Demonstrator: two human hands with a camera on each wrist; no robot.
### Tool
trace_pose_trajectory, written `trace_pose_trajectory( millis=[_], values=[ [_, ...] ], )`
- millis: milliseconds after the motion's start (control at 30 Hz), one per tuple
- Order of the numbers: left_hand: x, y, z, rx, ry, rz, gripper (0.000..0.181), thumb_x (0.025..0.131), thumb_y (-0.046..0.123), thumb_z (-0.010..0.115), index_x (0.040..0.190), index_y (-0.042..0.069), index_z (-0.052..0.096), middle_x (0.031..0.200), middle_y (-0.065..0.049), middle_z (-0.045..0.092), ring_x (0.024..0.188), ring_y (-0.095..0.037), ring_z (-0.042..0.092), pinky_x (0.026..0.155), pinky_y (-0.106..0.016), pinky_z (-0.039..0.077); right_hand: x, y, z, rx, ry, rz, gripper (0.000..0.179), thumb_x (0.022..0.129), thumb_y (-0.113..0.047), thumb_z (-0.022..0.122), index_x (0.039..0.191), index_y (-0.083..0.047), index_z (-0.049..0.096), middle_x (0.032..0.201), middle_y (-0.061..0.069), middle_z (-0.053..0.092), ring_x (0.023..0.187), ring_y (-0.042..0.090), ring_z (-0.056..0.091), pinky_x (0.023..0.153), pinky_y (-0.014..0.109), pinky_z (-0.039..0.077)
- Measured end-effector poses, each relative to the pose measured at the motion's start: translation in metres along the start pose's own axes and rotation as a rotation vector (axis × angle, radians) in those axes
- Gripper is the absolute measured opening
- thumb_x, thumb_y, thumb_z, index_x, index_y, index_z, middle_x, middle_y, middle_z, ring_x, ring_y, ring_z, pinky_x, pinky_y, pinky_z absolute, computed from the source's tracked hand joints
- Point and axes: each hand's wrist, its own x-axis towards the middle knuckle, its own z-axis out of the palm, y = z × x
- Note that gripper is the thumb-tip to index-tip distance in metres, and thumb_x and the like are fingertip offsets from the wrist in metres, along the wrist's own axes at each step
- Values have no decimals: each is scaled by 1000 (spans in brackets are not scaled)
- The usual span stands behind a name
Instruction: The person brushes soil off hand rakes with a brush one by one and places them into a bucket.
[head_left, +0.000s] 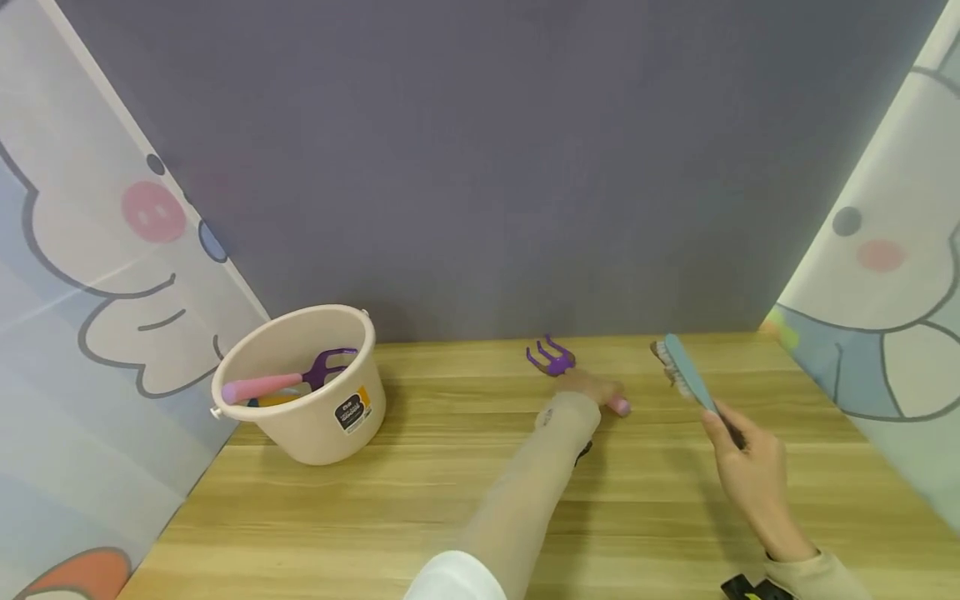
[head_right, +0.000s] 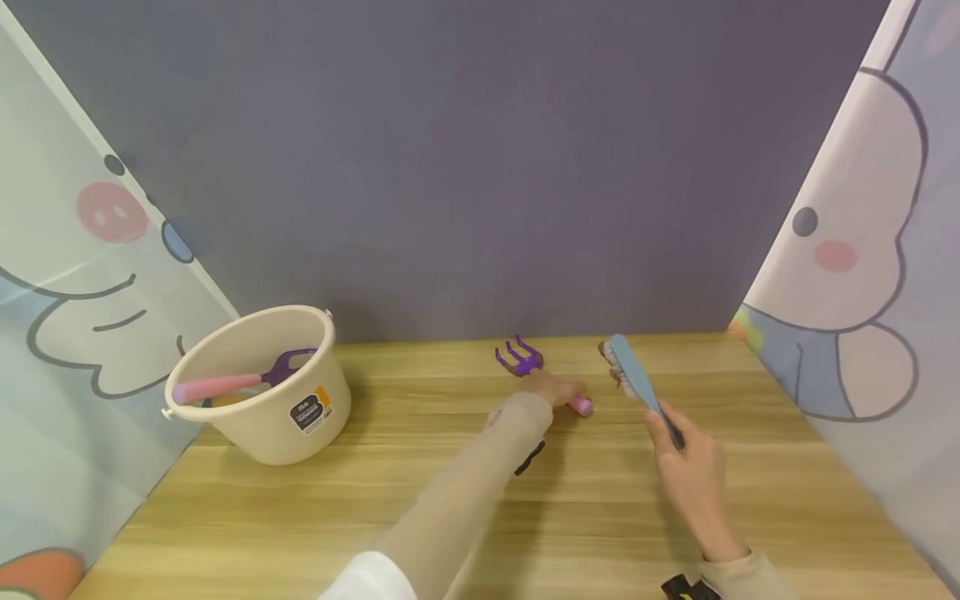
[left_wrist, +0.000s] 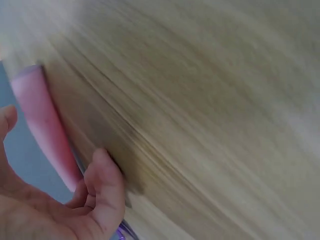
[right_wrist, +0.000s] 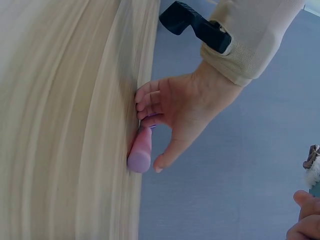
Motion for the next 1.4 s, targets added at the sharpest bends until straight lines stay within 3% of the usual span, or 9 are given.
trace_pose_trajectory(
  millis=[200,300,400,500,700,1033,1267,1333,1400],
  values=[
    [8,2,6,97,35,7,95,65,51,69,138,3,33,122,-15,56,96,-23,62,76,-30,53,1,0,1,-1,12,-11,30,90,-12,56,110,10,60,64,-27,46,47,1,40,42,17,34],
    [12,-1,6,100,-3,-18,92,71,44,69,142,3,26,87,-7,69,66,-16,66,54,-27,53,1,0,1,-1,14,-2,30,89,-12,57,111,10,60,68,-33,45,50,-2,42,44,15,36],
    [15,-4,5,50,-46,-32,96,72,27,74,145,5,15,54,-2,62,45,-13,59,40,-27,48,0,0,1,-3,14,2,30,90,-12,56,111,10,60,71,-35,44,53,-3,44,46,14,37],
    [15,-9,4,-66,-38,-36,97,67,14,78,143,1,20,47,-2,59,41,-12,57,37,-25,45,-1,1,2,-11,4,1,31,90,-13,56,111,10,59,71,-35,44,54,-3,43,46,14,37],
    [12,-15,-2,-222,-50,-47,62,78,15,71,128,-7,43,48,-6,62,46,-15,63,36,-22,44,-1,0,4,-18,1,-1,30,90,-13,56,110,9,61,64,-26,46,49,1,40,43,17,34],
    [2,-21,-21,-56,-76,-1,39,85,31,61,106,-1,64,49,0,62,44,-10,60,36,-20,41,-3,-3,5,-1,-1,2,30,91,-12,55,110,11,59,62,-24,47,46,1,39,41,18,33],
    [-1,-35,-43,-37,-184,-2,29,90,29,50,90,8,70,66,-3,66,49,-13,48,51,-29,44,-4,-5,7,2,13,8,30,89,-11,57,109,11,61,68,-32,45,52,-3,42,45,14,36],
    [10,-40,-42,-3,-197,30,27,89,22,50,105,9,67,85,-4,68,49,-11,45,52,-28,43,-4,-5,8,5,12,6,30,89,-11,57,109,10,61,70,-35,45,53,-5,44,46,13,37],
    [25,-46,-35,-13,-195,36,34,87,15,50,119,10,60,81,-5,66,44,-11,43,46,-24,41,-5,-6,9,6,7,4,30,89,-11,57,109,10,61,73,-39,43,55,-6,45,47,12,38]
  ],
)
